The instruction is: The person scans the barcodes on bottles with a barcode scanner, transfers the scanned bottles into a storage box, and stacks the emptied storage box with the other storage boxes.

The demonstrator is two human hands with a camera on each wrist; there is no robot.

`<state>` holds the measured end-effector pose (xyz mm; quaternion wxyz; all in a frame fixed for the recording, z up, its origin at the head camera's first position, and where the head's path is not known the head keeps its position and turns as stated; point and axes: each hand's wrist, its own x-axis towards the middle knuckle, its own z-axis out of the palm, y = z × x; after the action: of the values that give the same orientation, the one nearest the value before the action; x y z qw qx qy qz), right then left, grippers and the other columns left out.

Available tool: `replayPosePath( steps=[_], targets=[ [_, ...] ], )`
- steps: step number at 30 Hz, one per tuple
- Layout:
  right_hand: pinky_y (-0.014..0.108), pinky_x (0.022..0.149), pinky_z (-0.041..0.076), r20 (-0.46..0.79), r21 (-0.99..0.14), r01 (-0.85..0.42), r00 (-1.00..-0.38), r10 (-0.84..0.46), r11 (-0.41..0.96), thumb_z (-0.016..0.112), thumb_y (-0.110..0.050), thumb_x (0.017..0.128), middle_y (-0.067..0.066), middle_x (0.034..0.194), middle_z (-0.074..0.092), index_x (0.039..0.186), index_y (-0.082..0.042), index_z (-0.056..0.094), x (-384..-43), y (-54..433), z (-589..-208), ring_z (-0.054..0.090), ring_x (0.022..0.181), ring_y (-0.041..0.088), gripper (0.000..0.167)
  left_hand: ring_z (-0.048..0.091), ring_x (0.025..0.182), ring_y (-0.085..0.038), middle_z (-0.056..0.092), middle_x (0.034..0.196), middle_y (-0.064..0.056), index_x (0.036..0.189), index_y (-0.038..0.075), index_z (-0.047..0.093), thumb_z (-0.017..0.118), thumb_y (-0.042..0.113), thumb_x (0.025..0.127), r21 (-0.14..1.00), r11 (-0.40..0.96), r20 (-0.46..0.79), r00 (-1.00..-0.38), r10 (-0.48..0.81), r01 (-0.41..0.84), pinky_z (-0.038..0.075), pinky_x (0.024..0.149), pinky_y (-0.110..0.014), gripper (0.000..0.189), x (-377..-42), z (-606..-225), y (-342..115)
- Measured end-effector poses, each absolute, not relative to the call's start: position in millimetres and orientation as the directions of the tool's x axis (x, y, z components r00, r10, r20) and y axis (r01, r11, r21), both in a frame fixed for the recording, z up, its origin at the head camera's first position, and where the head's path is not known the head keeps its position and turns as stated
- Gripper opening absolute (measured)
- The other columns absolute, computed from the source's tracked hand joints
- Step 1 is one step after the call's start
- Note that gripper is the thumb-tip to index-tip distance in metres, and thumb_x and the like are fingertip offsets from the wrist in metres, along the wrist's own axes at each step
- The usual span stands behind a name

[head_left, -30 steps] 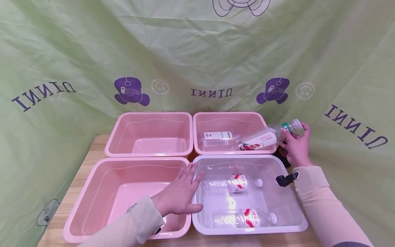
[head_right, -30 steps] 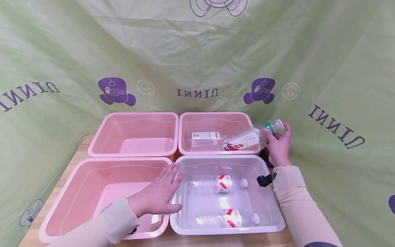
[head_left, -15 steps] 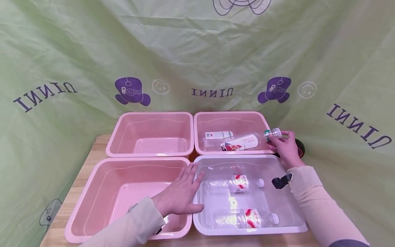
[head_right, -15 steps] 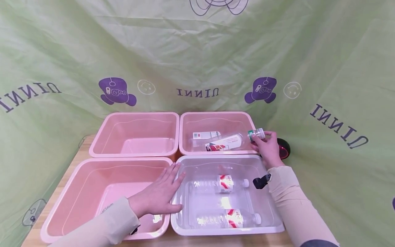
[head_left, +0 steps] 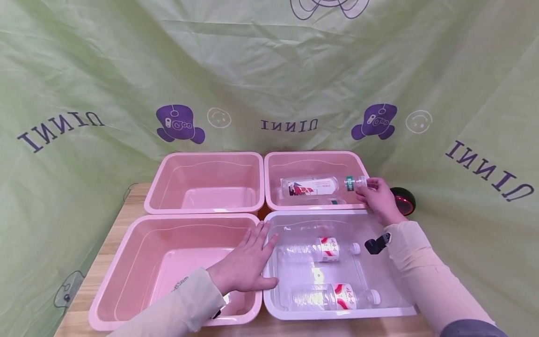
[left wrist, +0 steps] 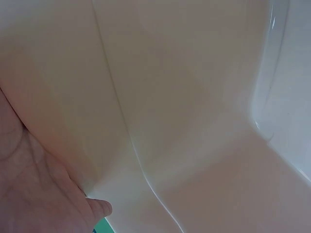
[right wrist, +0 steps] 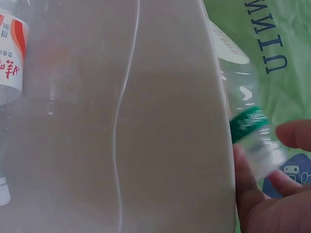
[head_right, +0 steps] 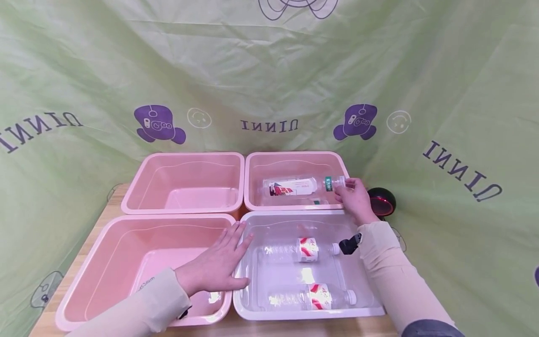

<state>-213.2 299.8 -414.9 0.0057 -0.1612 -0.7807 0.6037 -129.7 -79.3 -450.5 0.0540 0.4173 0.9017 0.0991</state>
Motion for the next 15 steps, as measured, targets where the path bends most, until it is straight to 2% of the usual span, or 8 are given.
replayPosePath(
  steps=[3,5,8,11,13,15],
  targets=[
    [0.019,0.076,0.056,-0.202,-0.924,0.257,-0.957,0.210,0.284,0.053,-0.011,0.105,0.030,0.157,0.031,0.156,0.008,0.022,-212,300,-413,0.066,0.108,0.022,0.063,0.016,0.151,-0.051,0.016,0.163,-0.036,0.156,-0.007,0.035,0.066,0.056,0.089,0.223,0.631,-0.012,-0.645,0.764,0.743,0.019,0.121,-0.061,0.098,-130,-451,-79],
    [0.020,0.081,0.056,-0.198,-0.919,0.249,-0.962,0.188,0.307,0.051,-0.009,0.105,0.030,0.161,0.026,0.158,0.008,0.020,-211,300,-411,0.059,0.123,0.037,0.064,0.016,0.151,-0.052,0.016,0.163,-0.036,0.156,-0.007,0.035,0.067,0.056,0.089,0.223,0.630,-0.010,-0.644,0.765,0.744,0.020,0.121,-0.061,0.098,-129,-451,-79],
    [0.020,0.084,0.055,-0.181,-0.921,0.227,-0.969,0.166,0.318,0.051,-0.007,0.104,0.031,0.161,0.025,0.158,0.009,0.019,-207,299,-410,0.051,0.131,0.047,0.064,0.016,0.151,-0.051,0.016,0.163,-0.036,0.156,-0.007,0.035,0.067,0.056,0.089,0.224,0.631,-0.013,-0.645,0.764,0.743,0.020,0.121,-0.060,0.097,-129,-451,-79],
    [0.018,0.085,0.054,-0.161,-0.921,0.202,-0.976,0.145,0.333,0.052,-0.008,0.104,0.033,0.159,0.028,0.156,0.010,0.020,-202,299,-408,0.061,0.118,0.037,0.063,0.014,0.152,-0.050,0.015,0.163,-0.036,0.156,-0.007,0.035,0.067,0.056,0.089,0.228,0.635,-0.019,-0.649,0.760,0.738,0.019,0.121,-0.060,0.098,-129,-450,-79],
    [0.017,0.085,0.054,-0.148,-0.922,0.183,-0.981,0.124,0.342,0.052,-0.009,0.105,0.033,0.158,0.029,0.156,0.010,0.020,-198,299,-407,0.065,0.106,0.022,0.063,0.014,0.152,-0.050,0.015,0.164,-0.035,0.156,-0.006,0.035,0.067,0.056,0.089,0.234,0.639,-0.024,-0.653,0.757,0.732,0.018,0.122,-0.059,0.098,-129,-450,-78],
    [0.016,0.085,0.053,-0.133,-0.928,0.159,-0.986,0.099,0.338,0.053,-0.009,0.105,0.034,0.157,0.029,0.156,0.011,0.020,-194,300,-405,0.063,0.096,0.007,0.064,0.013,0.153,-0.049,0.014,0.164,-0.035,0.157,-0.006,0.034,0.067,0.056,0.089,0.240,0.642,-0.030,-0.655,0.755,0.728,0.017,0.122,-0.059,0.098,-129,-449,-78]
  ],
)
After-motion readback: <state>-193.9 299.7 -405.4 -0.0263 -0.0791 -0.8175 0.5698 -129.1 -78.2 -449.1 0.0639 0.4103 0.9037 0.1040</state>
